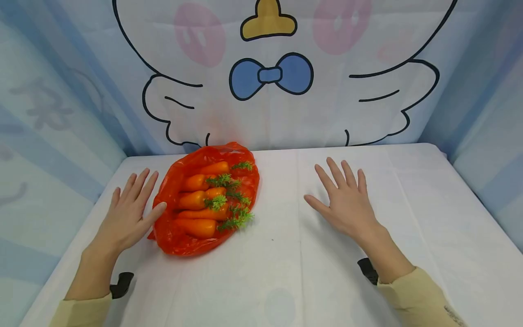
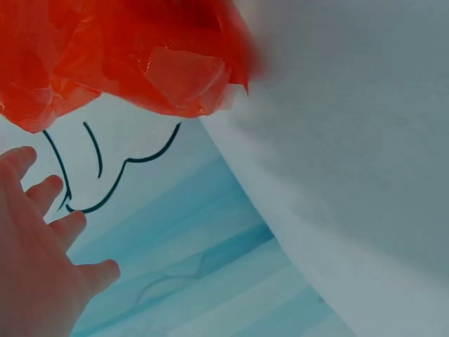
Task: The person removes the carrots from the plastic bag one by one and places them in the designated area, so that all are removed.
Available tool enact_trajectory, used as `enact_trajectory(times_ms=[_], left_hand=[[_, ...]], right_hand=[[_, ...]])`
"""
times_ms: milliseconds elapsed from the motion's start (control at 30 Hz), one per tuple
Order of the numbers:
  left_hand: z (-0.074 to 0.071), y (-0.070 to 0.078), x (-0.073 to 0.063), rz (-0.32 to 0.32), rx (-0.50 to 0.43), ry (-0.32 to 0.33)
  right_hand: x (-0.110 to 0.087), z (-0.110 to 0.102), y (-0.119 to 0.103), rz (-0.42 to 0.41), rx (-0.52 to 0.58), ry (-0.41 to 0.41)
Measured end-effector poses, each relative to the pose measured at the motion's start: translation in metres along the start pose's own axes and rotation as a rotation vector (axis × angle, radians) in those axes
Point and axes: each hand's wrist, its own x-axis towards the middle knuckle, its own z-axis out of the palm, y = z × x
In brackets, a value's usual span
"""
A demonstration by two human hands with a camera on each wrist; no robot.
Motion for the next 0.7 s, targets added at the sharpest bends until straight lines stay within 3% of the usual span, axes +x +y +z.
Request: enact_trajectory(times_ms=[500, 700], left_hand=[[0.002, 0.010, 0.012, -0.012, 0.029, 0.033], [0.005, 0.015, 0.017, -0.024, -0.017, 0.050]], right_hand=[[0.026, 0.010, -0.040, -0.034, 0.012, -0.010], [0.041, 0.017, -0.062, -0.089, 0.045, -0.006]])
